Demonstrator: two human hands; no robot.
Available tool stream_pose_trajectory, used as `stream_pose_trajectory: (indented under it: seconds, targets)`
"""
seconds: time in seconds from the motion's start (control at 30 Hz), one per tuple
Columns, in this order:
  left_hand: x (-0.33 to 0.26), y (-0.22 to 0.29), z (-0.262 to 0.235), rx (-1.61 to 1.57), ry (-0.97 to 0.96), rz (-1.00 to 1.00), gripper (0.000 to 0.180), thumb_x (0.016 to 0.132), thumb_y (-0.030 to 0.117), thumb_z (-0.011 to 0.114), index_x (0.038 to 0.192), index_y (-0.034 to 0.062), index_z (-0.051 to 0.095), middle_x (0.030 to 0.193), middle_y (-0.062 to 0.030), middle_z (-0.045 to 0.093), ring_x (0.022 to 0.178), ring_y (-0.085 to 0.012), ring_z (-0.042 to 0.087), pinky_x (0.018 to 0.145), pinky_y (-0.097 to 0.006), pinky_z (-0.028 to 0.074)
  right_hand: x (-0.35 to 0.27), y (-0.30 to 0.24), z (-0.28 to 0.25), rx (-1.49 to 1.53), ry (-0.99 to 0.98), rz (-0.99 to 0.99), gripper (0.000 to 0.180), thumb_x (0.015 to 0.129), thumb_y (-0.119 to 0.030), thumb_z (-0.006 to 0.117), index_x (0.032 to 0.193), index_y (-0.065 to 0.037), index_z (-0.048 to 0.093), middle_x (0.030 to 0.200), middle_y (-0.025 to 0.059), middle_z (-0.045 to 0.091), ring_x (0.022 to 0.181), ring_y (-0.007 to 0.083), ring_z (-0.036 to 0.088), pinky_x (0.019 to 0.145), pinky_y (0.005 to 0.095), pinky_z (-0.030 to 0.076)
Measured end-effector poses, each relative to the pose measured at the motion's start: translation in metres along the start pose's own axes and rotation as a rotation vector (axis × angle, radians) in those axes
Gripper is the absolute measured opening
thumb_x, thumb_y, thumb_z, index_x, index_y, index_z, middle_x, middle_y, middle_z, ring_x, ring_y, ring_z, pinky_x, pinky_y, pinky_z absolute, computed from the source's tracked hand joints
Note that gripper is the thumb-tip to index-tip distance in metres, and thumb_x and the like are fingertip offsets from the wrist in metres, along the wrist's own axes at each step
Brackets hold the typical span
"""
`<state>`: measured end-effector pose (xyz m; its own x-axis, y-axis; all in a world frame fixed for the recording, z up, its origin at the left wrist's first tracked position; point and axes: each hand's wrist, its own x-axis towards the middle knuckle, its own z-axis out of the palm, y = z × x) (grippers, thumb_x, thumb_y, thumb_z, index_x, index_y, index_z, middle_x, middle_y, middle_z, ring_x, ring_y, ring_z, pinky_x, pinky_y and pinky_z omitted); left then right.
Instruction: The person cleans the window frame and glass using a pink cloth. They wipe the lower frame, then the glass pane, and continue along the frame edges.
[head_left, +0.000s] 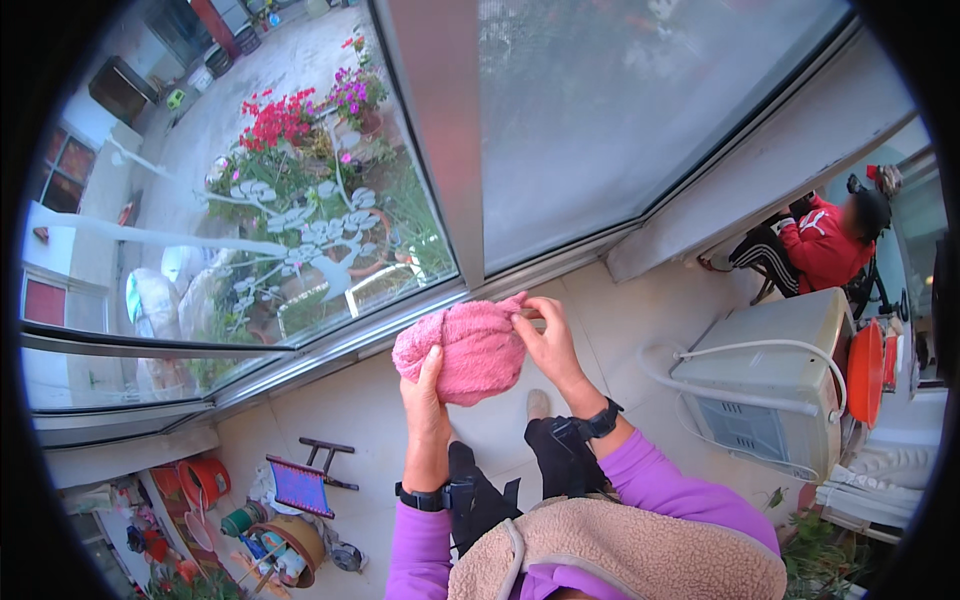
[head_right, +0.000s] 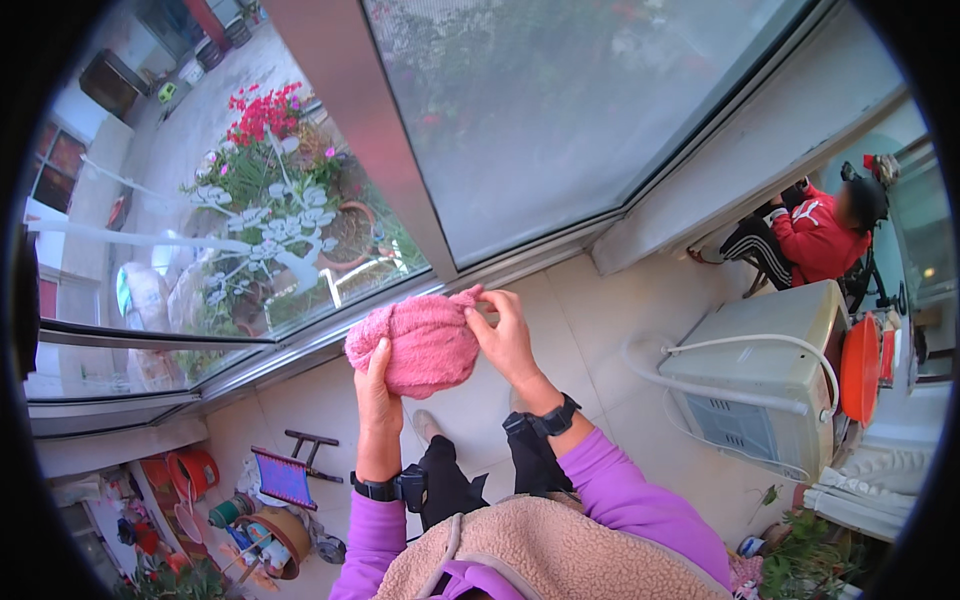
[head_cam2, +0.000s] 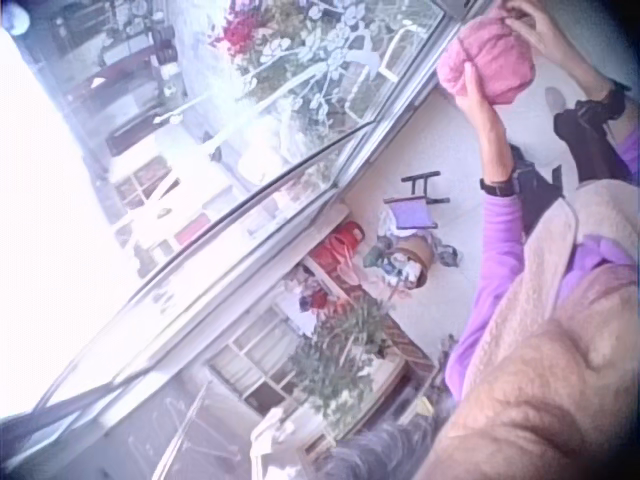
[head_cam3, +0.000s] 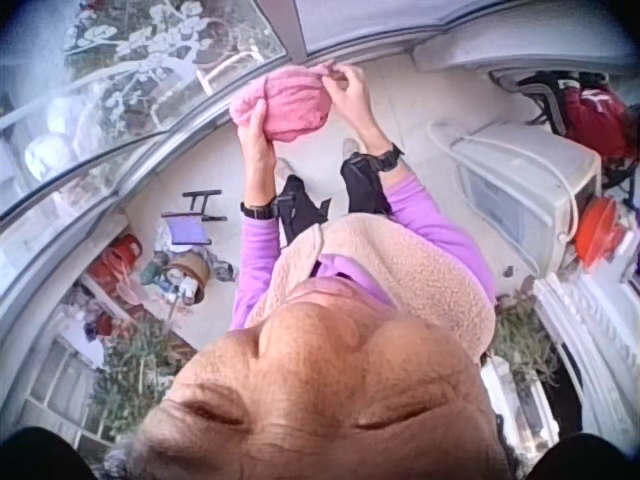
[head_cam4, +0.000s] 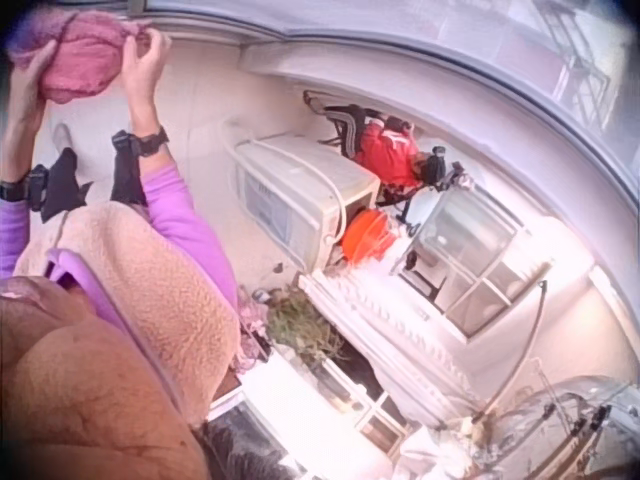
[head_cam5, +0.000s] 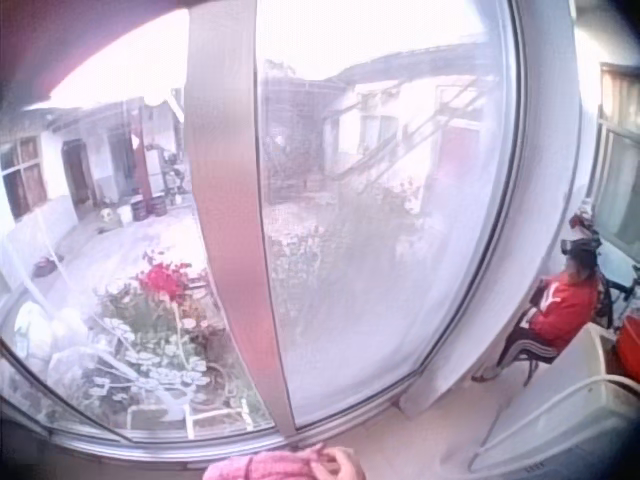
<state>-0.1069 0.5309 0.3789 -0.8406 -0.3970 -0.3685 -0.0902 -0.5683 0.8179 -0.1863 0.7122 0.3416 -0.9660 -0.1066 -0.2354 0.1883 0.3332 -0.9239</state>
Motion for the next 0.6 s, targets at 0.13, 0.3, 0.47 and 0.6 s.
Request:
stream_pose_trajectory:
  seconds: [0.13, 0.3, 0.47, 0.6]
  targets:
    - [-0.011, 0.018, 0.025, 0.132, -0.01, 0.032, 0.046, 0.093, 0.027, 0.069, 0.13, 0.0023, 0.058, 0.123, -0.0056, 0.063, 0.111, -0.0147, 0.058, 0.1, -0.032, 0.044, -0.022, -0.02, -0.029, 0.017, -0.033, -0.442, 0.075, 0.084, -0.024, 0.075, 0.147, -0.006, 0.037, 0.147, 0.0139, 0.039, 0.135, 0.0253, 0.042, 0.107, 0.0389, 0.039]
    - [-0.031, 0.024, 0.064, 0.149, -0.176, -0.078, 0.052, 0.097, 0.033, 0.063, 0.139, 0.0062, 0.05, 0.13, -0.0063, 0.058, 0.118, -0.015, 0.056, 0.099, -0.033, 0.045, -0.045, -0.043, -0.024, 0.4, -0.246, -0.399, 0.076, 0.081, -0.014, 0.078, 0.145, -0.002, 0.039, 0.141, 0.0144, 0.047, 0.131, 0.0221, 0.046, 0.109, 0.036, 0.039]
    - [-0.058, 0.043, 0.069, 0.34, -0.082, 0.05, 0.059, 0.101, 0.034, 0.054, 0.151, 0.0107, 0.034, 0.145, -0.0136, 0.045, 0.133, -0.0234, 0.047, 0.1, -0.042, 0.049, -0.017, -0.071, -0.055, 0.459, -0.065, -0.387, 0.064, 0.081, -0.004, 0.07, 0.14, 0.0, 0.047, 0.127, 0.0095, 0.059, 0.118, 0.0169, 0.056, 0.103, 0.033, 0.044]
    - [-0.075, 0.069, 0.051, 0.315, 0.036, 0.17, 0.055, 0.101, 0.031, 0.055, 0.149, 0.0085, 0.038, 0.143, -0.0155, 0.046, 0.131, -0.0259, 0.049, 0.094, -0.041, 0.054, 0.025, -0.15, -0.084, 0.41, 0.228, -0.786, 0.069, 0.079, -0.009, 0.074, 0.141, -0.001, 0.045, 0.132, 0.0148, 0.053, 0.12, 0.0233, 0.053, 0.102, 0.0367, 0.043]
